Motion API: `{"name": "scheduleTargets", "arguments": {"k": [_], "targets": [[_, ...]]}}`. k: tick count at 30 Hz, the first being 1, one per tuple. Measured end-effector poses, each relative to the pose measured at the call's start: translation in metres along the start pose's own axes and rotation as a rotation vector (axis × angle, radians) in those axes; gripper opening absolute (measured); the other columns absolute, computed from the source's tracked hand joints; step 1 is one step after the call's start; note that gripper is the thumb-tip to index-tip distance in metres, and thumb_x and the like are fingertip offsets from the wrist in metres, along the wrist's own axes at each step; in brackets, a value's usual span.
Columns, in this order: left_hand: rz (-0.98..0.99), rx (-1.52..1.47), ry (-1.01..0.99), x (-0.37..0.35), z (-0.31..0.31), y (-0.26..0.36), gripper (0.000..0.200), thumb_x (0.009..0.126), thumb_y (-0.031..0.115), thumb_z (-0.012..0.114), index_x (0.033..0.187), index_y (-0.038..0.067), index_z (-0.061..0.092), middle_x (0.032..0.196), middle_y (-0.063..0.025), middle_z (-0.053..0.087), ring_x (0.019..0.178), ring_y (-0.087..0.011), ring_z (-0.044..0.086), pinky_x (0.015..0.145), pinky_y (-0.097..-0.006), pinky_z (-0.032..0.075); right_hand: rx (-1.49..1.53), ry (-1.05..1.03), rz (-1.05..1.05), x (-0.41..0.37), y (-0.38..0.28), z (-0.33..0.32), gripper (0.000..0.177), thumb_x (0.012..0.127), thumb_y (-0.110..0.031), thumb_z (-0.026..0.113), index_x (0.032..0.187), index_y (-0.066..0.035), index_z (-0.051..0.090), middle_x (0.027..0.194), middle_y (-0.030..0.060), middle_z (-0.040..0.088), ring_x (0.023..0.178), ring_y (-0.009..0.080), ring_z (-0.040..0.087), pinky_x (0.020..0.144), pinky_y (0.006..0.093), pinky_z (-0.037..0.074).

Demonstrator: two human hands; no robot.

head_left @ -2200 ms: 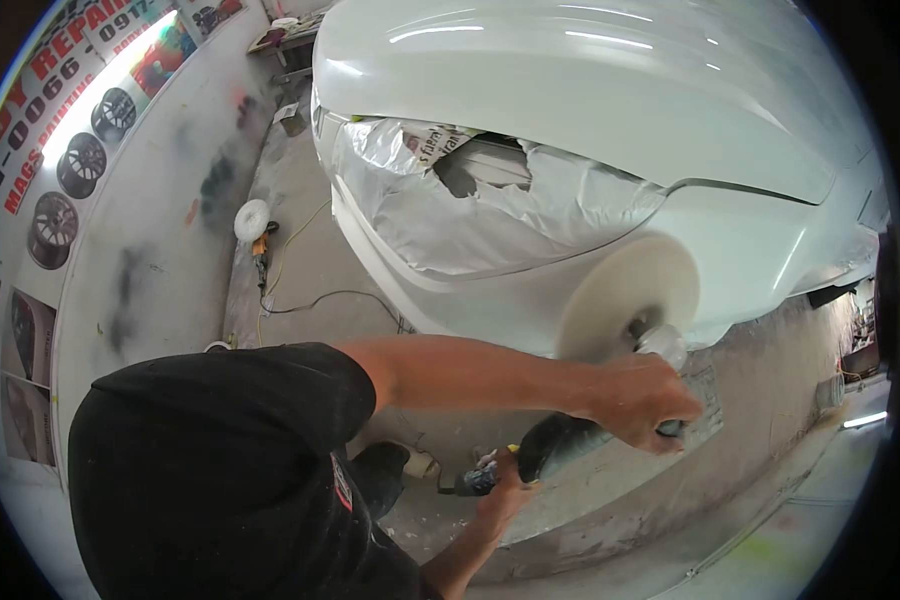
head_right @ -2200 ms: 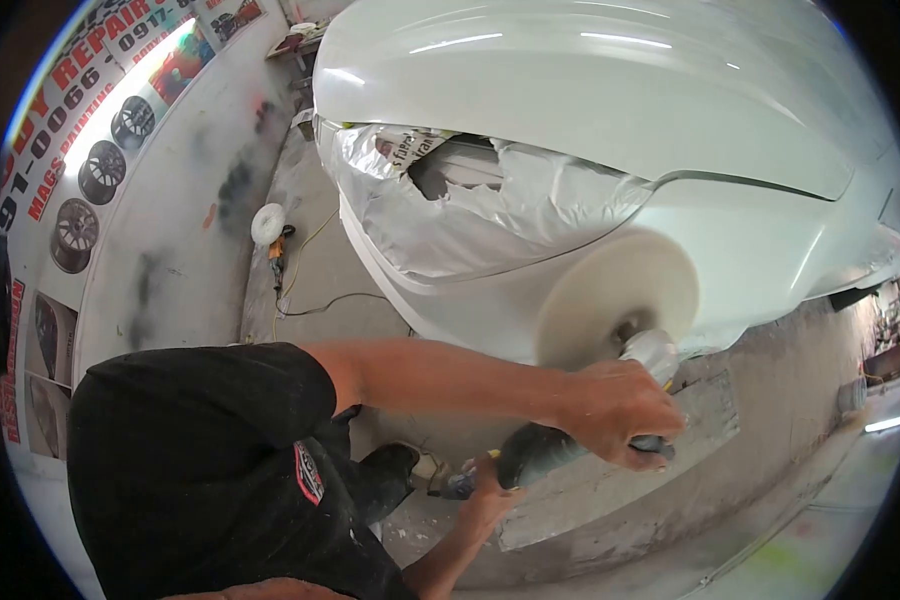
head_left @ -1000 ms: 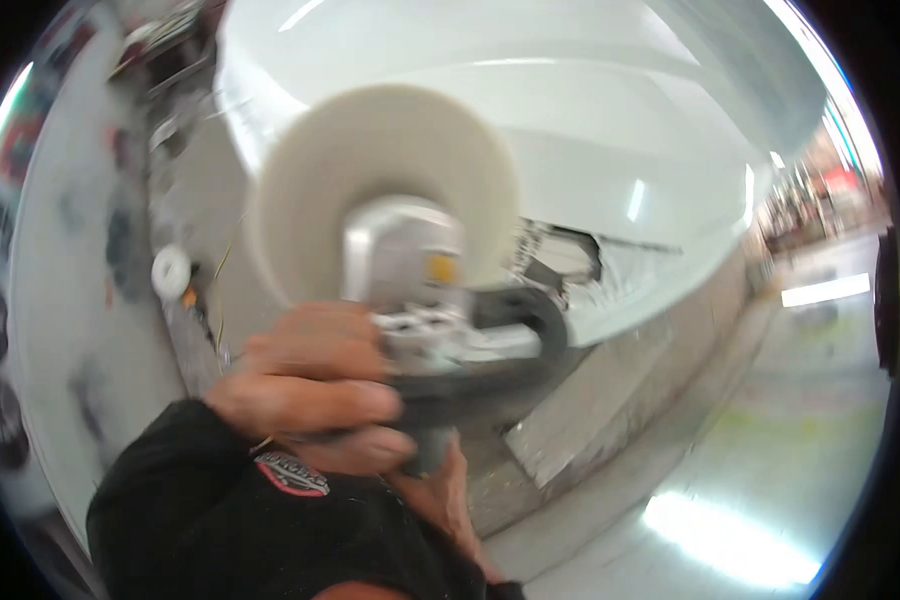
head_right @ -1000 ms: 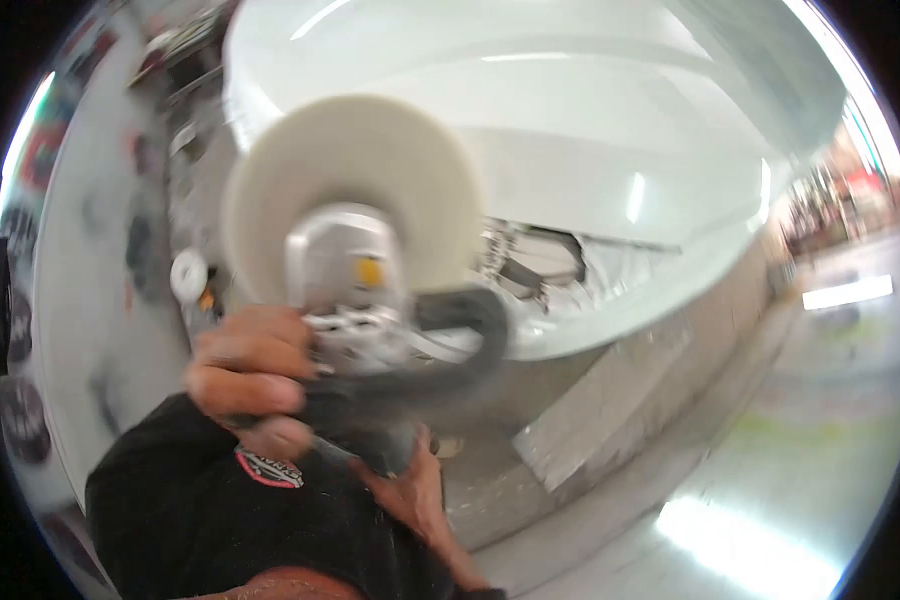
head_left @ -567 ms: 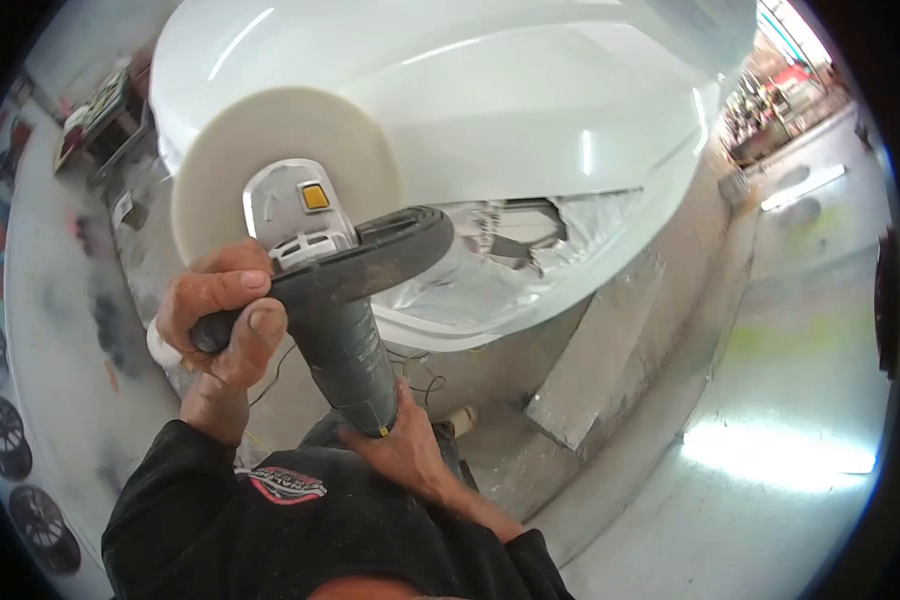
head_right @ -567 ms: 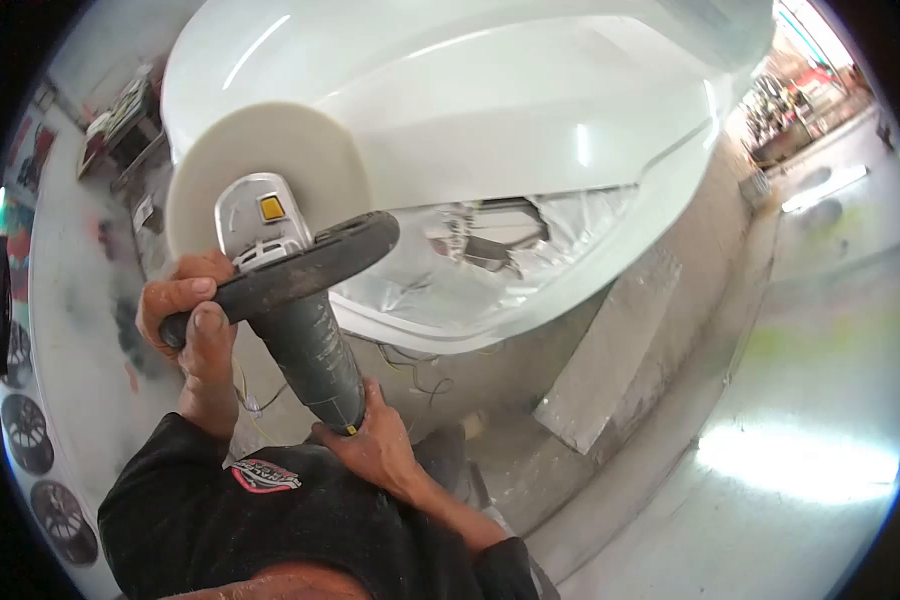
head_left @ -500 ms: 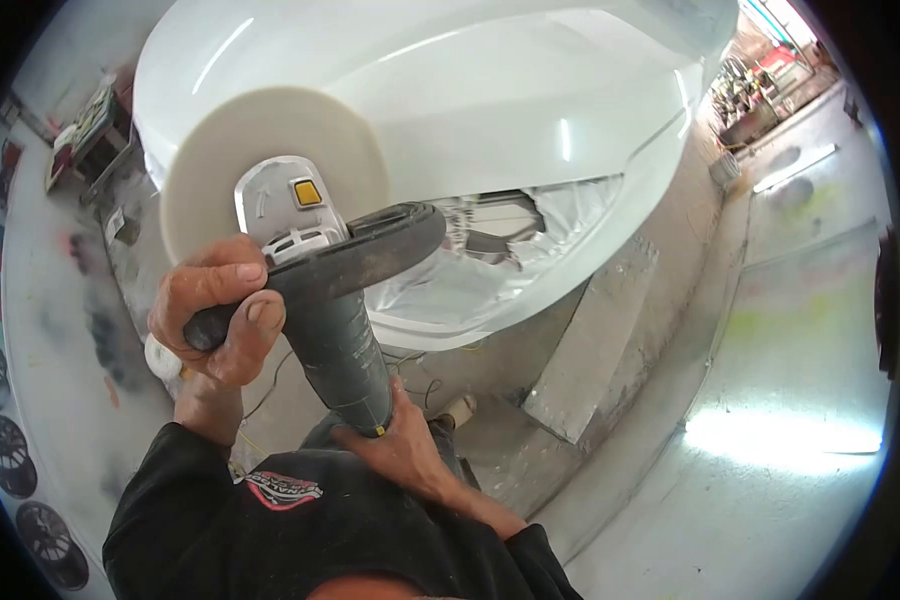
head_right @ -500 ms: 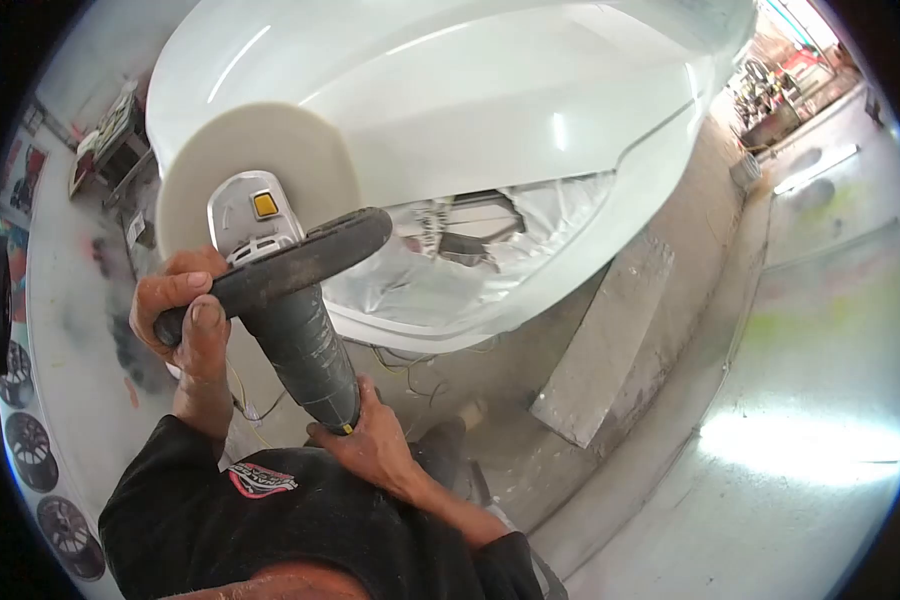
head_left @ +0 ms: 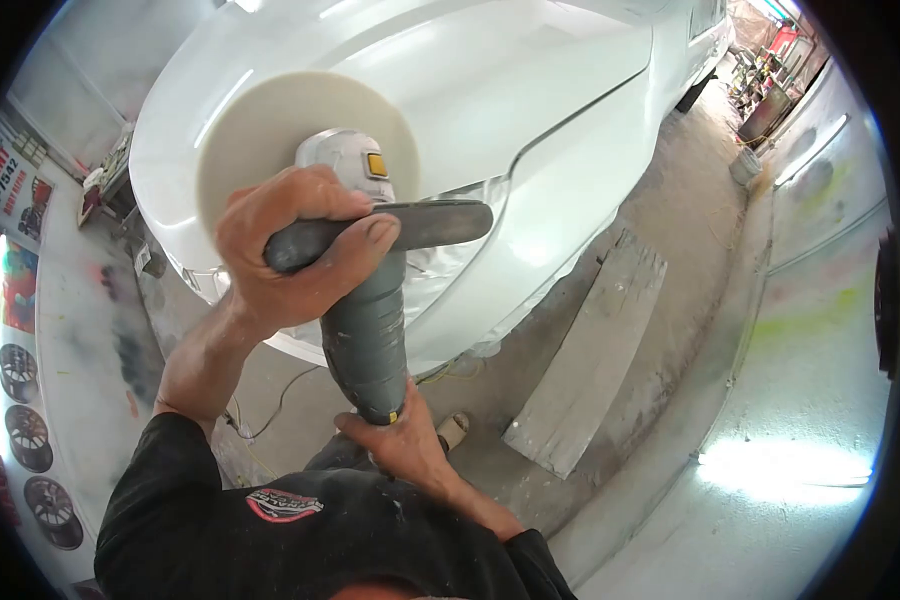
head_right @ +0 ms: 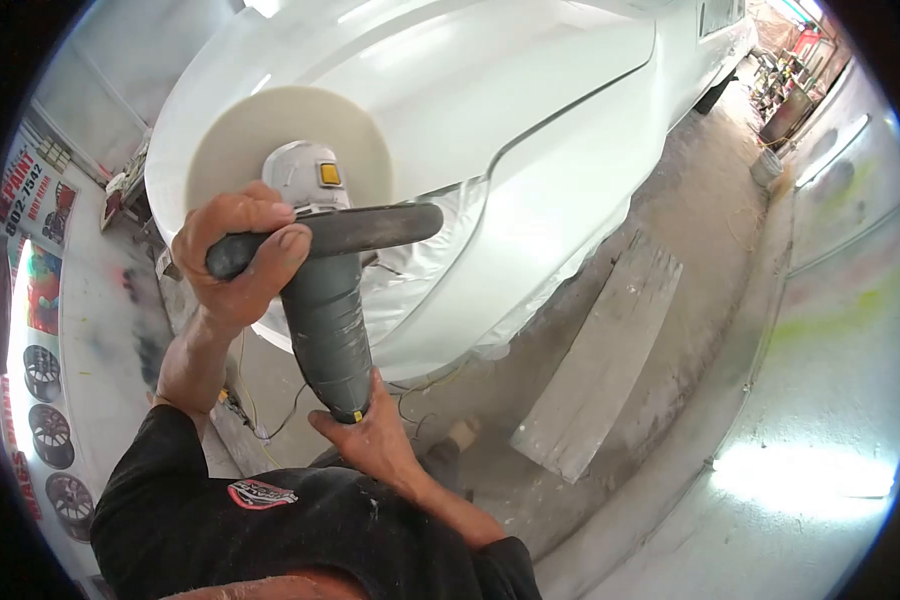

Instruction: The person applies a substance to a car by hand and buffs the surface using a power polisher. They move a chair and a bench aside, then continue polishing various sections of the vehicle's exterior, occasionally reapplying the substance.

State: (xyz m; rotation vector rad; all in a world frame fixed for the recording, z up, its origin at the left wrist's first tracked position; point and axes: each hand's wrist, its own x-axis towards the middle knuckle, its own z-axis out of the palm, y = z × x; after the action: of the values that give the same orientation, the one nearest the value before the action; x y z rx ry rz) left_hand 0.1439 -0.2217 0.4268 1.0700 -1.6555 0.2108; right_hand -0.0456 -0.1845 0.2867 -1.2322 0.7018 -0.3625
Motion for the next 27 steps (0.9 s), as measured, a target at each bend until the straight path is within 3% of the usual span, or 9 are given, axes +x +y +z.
{"name": "scheduleTargets", "arguments": {"k": [8,12,14,17,20,21,22,25,27], "targets": [[-0.070,-0.012,-0.046,0.062,0.108,-0.011,0.015,0.080,0.002,0.084,0.082,0.003,0.069,0.075,-0.0012,0.069,0.071,-0.0079,0.065,0.066,-0.0247,0.053,-0.023,0.112,-0.017,0.009,-0.026,-0.089,0.071,0.075,-0.020,0.087,0.133,0.003,0.053,0.115,0.0147,0.067,0.107,0.0228,0.064,0.095,0.0357,0.050],[-0.092,-0.076,-0.160,0.095,0.164,-0.028,0.021,0.091,0.019,0.077,0.087,0.001,0.065,0.069,-0.0086,0.066,0.061,-0.0182,0.066,0.051,-0.0340,0.054,0.097,0.212,0.088,0.015,-0.026,-0.137,0.045,0.072,-0.015,0.087,0.107,0.001,0.065,0.090,0.0086,0.070,0.082,0.0177,0.066,0.077,0.0320,0.052],[-0.269,-0.267,-0.198,0.100,0.194,-0.022,0.024,0.090,0.020,0.078,0.080,0.002,0.065,0.071,-0.0091,0.068,0.062,-0.0164,0.066,0.050,-0.0330,0.054,0.212,0.323,-0.067,0.013,-0.017,-0.152,0.028,0.072,-0.004,0.081,0.097,0.002,0.068,0.071,0.0093,0.066,0.057,0.0186,0.064,0.057,0.0327,0.051],[-0.438,-0.235,-0.327,0.098,0.214,0.007,0.029,0.087,0.024,0.081,0.081,0.000,0.065,0.077,-0.0112,0.070,0.067,-0.0163,0.067,0.057,-0.0324,0.056,0.276,0.323,-0.017,-0.005,-0.008,-0.169,0.025,0.072,-0.002,0.077,0.093,0.003,0.066,0.072,0.0109,0.065,0.055,0.0218,0.064,0.053,0.0329,0.051],[-0.219,-0.186,-0.200,0.048,0.253,-0.014,0.032,0.080,0.034,0.078,0.096,0.006,0.074,0.071,-0.0149,0.071,0.064,-0.0291,0.071,0.063,-0.0391,0.057,0.343,0.367,0.036,-0.022,0.023,-0.165,0.020,0.073,-0.008,0.079,0.088,0.000,0.068,0.071,0.0070,0.066,0.057,0.0175,0.062,0.054,0.0331,0.048],[-0.270,-0.217,-0.315,0.038,0.256,-0.014,0.035,0.076,0.040,0.075,0.094,0.010,0.073,0.073,-0.0188,0.070,0.070,-0.0380,0.071,0.068,-0.0449,0.058,0.325,0.387,0.102,-0.026,0.042,-0.163,0.020,0.073,-0.006,0.078,0.089,0.001,0.068,0.071,0.0080,0.066,0.058,0.0184,0.063,0.055,0.0331,0.049],[-0.218,-0.169,-0.294,0.023,0.253,-0.004,0.028,0.083,0.033,0.080,0.083,0.007,0.070,0.065,-0.0102,0.069,0.057,-0.0146,0.066,0.058,-0.0332,0.055,0.354,0.409,0.115,-0.032,0.063,-0.154,0.020,0.072,-0.006,0.077,0.089,0.001,0.067,0.072,0.0084,0.067,0.058,0.0189,0.063,0.056,0.0331,0.050],[-0.129,-0.196,-0.366,-0.046,0.248,0.010,0.029,0.084,0.031,0.076,0.078,0.007,0.061,0.066,-0.0110,0.067,0.062,-0.0338,0.067,0.059,-0.0430,0.053,0.447,0.462,0.116,-0.052,0.125,-0.109,0.021,0.072,-0.006,0.077,0.089,0.000,0.067,0.074,0.0093,0.068,0.061,0.0200,0.065,0.059,0.0333,0.051],[-0.159,-0.203,-0.469,-0.086,0.240,0.016,0.031,0.086,0.032,0.075,0.077,0.008,0.058,0.068,-0.0102,0.065,0.066,-0.0358,0.066,0.059,-0.0457,0.052,0.527,0.459,0.074,-0.060,0.157,-0.079,0.022,0.072,-0.006,0.077,0.090,0.000,0.067,0.075,0.0095,0.068,0.062,0.0205,0.066,0.061,0.0336,0.053]]}}
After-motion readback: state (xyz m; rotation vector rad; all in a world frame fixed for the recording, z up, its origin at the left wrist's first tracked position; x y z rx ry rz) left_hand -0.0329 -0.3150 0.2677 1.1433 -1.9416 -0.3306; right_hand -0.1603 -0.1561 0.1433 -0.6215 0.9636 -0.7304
